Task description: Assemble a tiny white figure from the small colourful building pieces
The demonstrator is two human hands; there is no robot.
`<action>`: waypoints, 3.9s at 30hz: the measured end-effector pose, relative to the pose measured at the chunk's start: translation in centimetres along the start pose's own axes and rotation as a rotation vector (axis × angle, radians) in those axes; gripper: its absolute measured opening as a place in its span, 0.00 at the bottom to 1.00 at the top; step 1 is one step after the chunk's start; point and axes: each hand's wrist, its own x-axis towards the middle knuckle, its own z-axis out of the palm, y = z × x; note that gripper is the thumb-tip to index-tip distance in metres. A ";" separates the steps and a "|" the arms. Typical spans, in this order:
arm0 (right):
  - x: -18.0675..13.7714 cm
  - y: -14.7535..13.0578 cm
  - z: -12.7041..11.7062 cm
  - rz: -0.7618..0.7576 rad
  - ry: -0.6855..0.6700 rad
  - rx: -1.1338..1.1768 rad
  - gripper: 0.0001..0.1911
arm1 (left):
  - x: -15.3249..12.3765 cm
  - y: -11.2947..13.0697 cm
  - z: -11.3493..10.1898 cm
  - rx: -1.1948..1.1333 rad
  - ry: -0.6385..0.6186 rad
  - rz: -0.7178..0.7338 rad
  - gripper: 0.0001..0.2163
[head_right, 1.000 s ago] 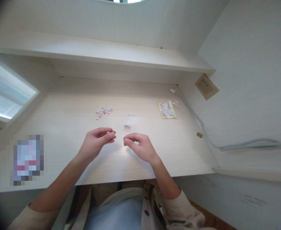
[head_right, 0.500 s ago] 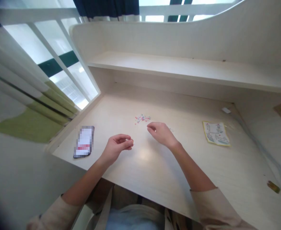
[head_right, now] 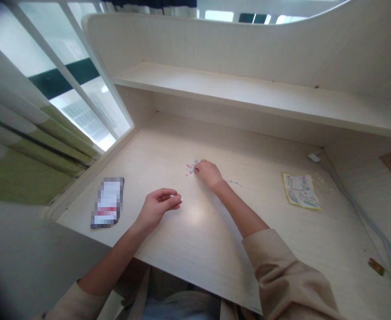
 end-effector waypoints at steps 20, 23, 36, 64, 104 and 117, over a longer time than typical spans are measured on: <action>-1.5 0.5 -1.5 0.009 0.136 0.145 0.15 | 0.4 0.2 1.2 -0.060 0.021 -0.032 0.17; -4.8 0.2 -2.6 -0.100 0.281 0.370 0.13 | 0.1 0.4 1.9 -0.103 0.002 -0.027 0.17; -18.4 0.6 -2.0 0.031 0.468 1.071 0.08 | -1.6 -0.8 8.6 -0.115 -0.182 -0.038 0.17; -22.7 1.0 2.0 0.317 0.685 1.628 0.09 | -3.1 -2.4 13.0 -0.083 -0.294 -0.089 0.14; -23.0 0.4 2.7 0.327 0.683 1.750 0.07 | -3.2 -2.9 12.7 -0.085 -0.278 -0.085 0.13; -23.1 0.2 2.8 0.344 0.708 1.751 0.08 | -3.4 -2.8 12.9 -0.099 -0.274 -0.105 0.13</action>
